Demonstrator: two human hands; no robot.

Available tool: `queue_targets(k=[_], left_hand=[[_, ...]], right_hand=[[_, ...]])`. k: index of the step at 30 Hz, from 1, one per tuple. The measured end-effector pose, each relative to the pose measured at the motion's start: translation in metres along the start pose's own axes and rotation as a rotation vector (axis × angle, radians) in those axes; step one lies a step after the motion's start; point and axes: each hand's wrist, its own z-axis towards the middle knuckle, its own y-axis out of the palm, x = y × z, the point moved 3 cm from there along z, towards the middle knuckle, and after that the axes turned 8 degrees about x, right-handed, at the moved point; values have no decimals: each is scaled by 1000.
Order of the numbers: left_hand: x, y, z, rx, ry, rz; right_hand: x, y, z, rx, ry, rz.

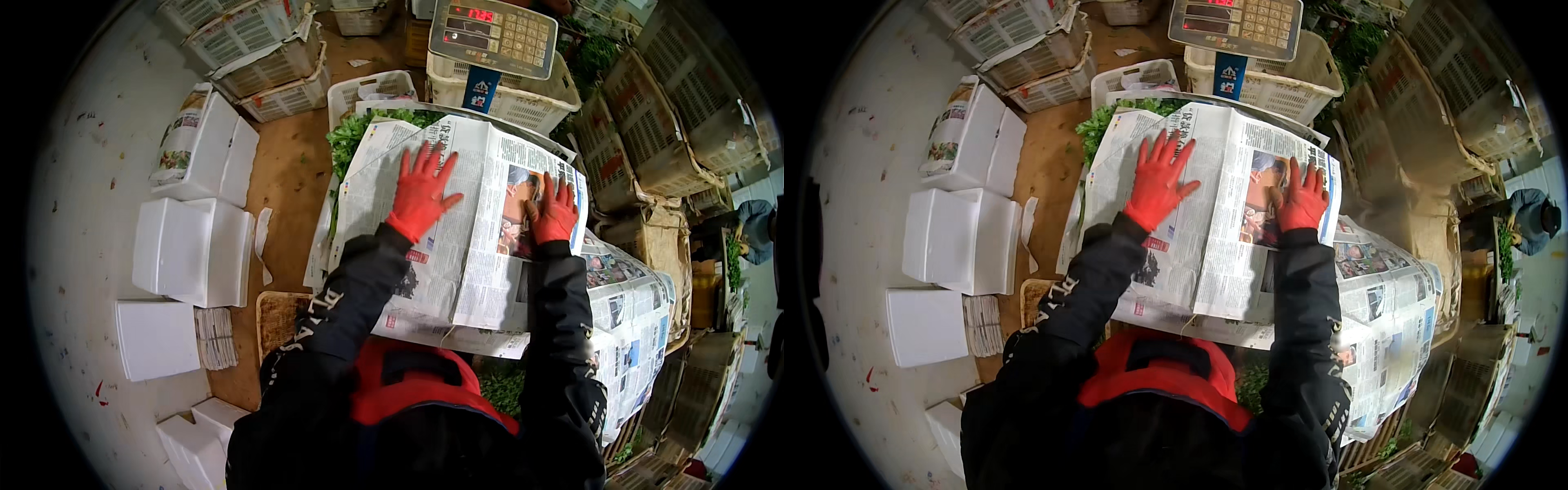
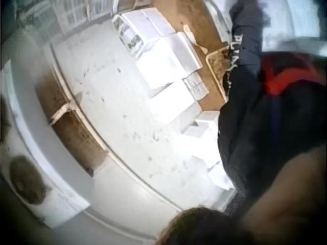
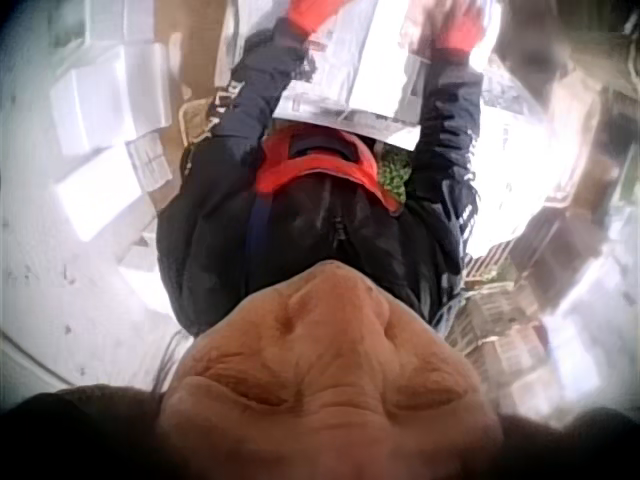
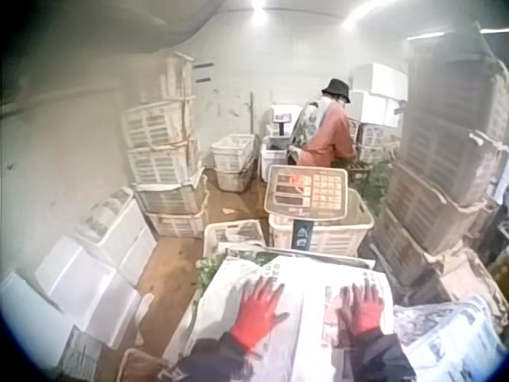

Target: The person bundles cilantro by hand, weighs the bundles on a digital scale, wraps them individually in newspaper, and places the finished bundles into plastic baskets.

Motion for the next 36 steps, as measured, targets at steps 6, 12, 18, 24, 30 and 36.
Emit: queue_targets(k=[6,12,18,24,30,36], left_hand=[[-129,51,-32,20,-281,171],[-141,75,-51,25,-476,118],[-178,76,-40,233,-763,-188],[-139,22,29,281,-483,244],[-183,22,46,442,-195,93],[-209,13,48,343,-368,347]], right_hand=[[10,63,-23,-151,161,60],[20,72,-38,-86,165,138],[18,78,-38,-94,173,95],[13,77,-34,-90,171,41],[13,78,-35,-53,160,95],[8,68,-35,-107,162,7]])
